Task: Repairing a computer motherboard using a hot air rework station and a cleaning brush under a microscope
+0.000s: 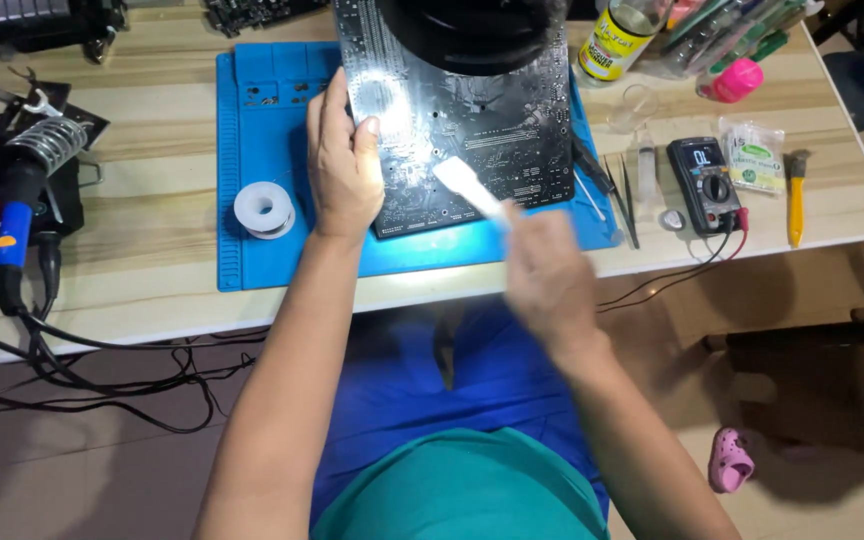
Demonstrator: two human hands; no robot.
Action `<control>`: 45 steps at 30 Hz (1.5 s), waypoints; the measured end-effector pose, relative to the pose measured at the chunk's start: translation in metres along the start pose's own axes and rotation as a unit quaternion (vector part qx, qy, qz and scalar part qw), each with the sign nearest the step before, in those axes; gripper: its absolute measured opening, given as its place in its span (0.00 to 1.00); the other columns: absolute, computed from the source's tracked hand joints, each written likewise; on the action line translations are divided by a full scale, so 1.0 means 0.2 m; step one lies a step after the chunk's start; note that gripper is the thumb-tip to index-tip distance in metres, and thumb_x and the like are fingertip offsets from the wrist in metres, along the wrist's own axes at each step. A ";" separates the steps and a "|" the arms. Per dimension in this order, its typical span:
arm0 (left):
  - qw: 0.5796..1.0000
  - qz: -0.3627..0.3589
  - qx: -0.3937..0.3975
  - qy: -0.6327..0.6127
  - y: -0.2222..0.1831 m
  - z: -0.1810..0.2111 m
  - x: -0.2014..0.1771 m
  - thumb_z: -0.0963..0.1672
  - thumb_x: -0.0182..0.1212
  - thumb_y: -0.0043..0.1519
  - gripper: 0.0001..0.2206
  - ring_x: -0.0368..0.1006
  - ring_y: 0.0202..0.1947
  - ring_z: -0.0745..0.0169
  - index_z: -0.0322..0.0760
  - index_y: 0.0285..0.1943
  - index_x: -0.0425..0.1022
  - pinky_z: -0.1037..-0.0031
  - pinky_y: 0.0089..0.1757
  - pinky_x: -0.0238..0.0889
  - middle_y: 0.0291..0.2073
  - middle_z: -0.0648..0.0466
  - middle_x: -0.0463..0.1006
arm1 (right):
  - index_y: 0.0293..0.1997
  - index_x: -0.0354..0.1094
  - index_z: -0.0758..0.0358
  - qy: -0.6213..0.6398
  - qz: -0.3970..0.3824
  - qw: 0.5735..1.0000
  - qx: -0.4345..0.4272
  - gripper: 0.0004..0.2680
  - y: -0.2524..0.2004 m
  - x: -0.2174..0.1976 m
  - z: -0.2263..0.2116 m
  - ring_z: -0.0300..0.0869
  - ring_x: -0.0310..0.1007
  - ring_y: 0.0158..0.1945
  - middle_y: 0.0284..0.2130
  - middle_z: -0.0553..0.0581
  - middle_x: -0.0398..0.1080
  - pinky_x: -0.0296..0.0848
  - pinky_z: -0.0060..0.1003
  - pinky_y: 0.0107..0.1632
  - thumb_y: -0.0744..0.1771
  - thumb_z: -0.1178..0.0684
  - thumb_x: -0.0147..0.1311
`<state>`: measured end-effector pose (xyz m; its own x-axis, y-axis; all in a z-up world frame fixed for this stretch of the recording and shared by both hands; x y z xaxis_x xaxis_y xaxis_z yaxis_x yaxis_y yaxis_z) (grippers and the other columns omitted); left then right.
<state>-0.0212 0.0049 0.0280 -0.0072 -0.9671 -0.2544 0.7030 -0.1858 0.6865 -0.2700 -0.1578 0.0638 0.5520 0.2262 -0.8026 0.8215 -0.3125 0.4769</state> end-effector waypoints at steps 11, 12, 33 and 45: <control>1.000 0.002 0.010 0.000 0.00 0.00 0.00 0.43 0.56 0.76 0.25 0.75 0.54 0.51 0.35 0.83 0.60 0.62 0.59 0.73 0.68 0.45 0.71 | 0.75 0.70 0.48 -0.026 -0.010 0.998 -0.060 0.19 0.03 0.08 0.05 0.59 0.73 0.35 0.46 0.55 0.69 0.71 0.55 0.27 0.72 0.57 0.56; 1.000 0.005 0.014 0.003 0.00 0.01 0.00 0.43 0.56 0.76 0.25 0.74 0.51 0.52 0.34 0.83 0.61 0.62 0.58 0.73 0.67 0.45 0.71 | 0.75 0.71 0.52 -0.018 0.010 0.999 -0.050 0.17 0.04 0.08 0.06 0.55 0.69 0.32 0.41 0.55 0.66 0.68 0.52 0.26 0.74 0.56 0.53; 1.000 0.004 0.003 0.004 -0.01 -0.04 0.00 0.45 0.56 0.77 0.25 0.75 0.57 0.48 0.34 0.83 0.61 0.60 0.61 0.72 0.70 0.44 0.71 | 0.71 0.71 0.41 -0.051 -0.048 0.997 -0.036 0.16 -0.10 0.07 0.08 0.58 0.68 0.30 0.37 0.54 0.64 0.64 0.59 0.24 0.73 0.54 0.53; 1.000 -0.002 0.009 0.011 0.00 0.00 -0.01 0.45 0.55 0.77 0.25 0.71 0.55 0.50 0.32 0.83 0.61 0.60 0.61 0.70 0.68 0.44 0.70 | 0.70 0.71 0.48 -0.057 -0.017 0.997 -0.054 0.18 -0.12 0.09 -0.09 0.56 0.66 0.28 0.38 0.55 0.63 0.59 0.54 0.20 0.70 0.57 0.54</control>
<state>-0.0204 0.0060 0.0283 0.0055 -0.9625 -0.2714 0.6904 -0.1926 0.6973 -0.2771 -0.1290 0.0445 0.5080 0.1260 -0.8521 0.8540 -0.2030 0.4791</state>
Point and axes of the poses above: each hand's wrist, its own y-axis towards the middle knuckle, its own x-axis out of the palm, z = x × y, the point moved 1 cm from there along y, towards the middle knuckle
